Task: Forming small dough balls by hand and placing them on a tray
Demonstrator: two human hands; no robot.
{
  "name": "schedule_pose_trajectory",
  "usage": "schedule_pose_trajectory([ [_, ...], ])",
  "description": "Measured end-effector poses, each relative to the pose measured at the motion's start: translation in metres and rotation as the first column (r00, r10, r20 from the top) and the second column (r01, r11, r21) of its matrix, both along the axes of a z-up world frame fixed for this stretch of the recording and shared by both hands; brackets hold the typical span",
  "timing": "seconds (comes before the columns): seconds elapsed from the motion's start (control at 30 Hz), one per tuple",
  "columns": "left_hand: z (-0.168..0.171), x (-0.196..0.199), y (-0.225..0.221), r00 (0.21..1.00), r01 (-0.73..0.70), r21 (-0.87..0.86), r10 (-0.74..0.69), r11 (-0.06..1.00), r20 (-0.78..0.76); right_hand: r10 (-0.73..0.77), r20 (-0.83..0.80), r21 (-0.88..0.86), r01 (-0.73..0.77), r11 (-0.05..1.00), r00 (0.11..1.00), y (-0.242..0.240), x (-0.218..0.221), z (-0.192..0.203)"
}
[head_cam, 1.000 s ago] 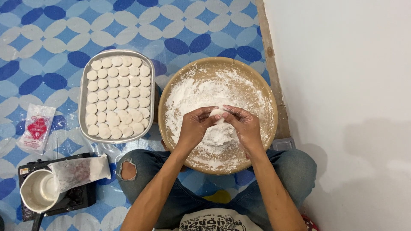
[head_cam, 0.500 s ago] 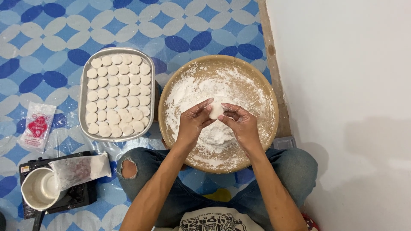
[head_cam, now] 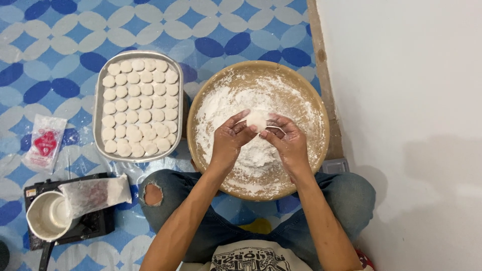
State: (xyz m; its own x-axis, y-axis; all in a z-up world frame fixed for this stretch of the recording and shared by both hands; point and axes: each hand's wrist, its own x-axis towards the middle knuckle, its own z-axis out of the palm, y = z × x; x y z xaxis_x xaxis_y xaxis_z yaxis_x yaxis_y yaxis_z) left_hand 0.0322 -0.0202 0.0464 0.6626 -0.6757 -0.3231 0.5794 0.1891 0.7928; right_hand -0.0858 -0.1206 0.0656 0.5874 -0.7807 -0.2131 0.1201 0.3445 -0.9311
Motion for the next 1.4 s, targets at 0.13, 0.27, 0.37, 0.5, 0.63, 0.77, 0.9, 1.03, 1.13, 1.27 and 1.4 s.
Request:
schedule_pose_trajectory([
  [0.13, -0.013, 0.0, 0.003, 0.999, 0.024, -0.003, -0.024, 1.0, 0.037, 0.033, -0.042, -0.028, -0.034, 0.999, 0.999, 0.005, 0.0, 0.006],
  [0.27, -0.001, 0.0, 0.002, 0.999, 0.026, 0.008, -0.026, 1.0, 0.044, 0.006, -0.028, -0.025, -0.007, 1.0, 1.0, 0.005, 0.004, 0.0],
  [0.37, 0.0, 0.006, 0.005, 0.999, -0.003, -0.009, 0.003, 1.0, 0.043, -0.004, 0.012, 0.004, 0.004, 1.0, 1.0, 0.005, 0.008, 0.003],
  [0.5, 0.031, 0.025, 0.015, 0.996, -0.064, -0.02, 0.065, 0.998, 0.056, 0.01, 0.067, -0.004, -0.01, 1.0, 0.998, 0.016, 0.04, 0.021],
  [0.63, 0.064, 0.066, 0.051, 0.962, -0.205, -0.066, 0.214, 0.976, 0.17, 0.109, 0.188, -0.013, -0.108, 0.994, 0.976, 0.04, 0.093, 0.049],
  [0.77, 0.06, 0.119, 0.114, 0.892, -0.349, -0.06, 0.351, 0.935, 0.284, 0.296, 0.203, -0.021, -0.298, 0.954, 0.933, 0.075, 0.161, 0.041],
  [0.9, 0.015, 0.165, 0.185, 0.855, -0.43, 0.088, 0.374, 0.899, 0.36, 0.438, 0.245, 0.044, -0.462, 0.886, 0.865, 0.121, 0.226, -0.024],
  [1.03, -0.053, 0.217, 0.247, 0.877, -0.418, 0.339, 0.278, 0.843, 0.392, 0.709, 0.005, 0.106, -0.705, 0.701, 0.705, 0.153, 0.284, -0.086],
  [1.13, -0.096, 0.25, 0.278, 0.899, -0.386, 0.436, 0.226, 0.813, 0.375, 0.805, -0.123, 0.087, -0.801, 0.592, 0.581, 0.174, 0.325, -0.146],
  [1.27, -0.142, 0.275, 0.301, 0.916, -0.365, 0.51, 0.203, 0.779, 0.346, 0.764, -0.514, -0.091, -0.91, 0.404, 0.391, 0.2, 0.36, -0.189],
  [1.4, -0.154, 0.289, 0.3, 0.935, -0.329, 0.594, 0.164, 0.734, 0.314, 0.712, -0.641, -0.06, -0.944, 0.324, 0.286, 0.203, 0.376, -0.18],
])
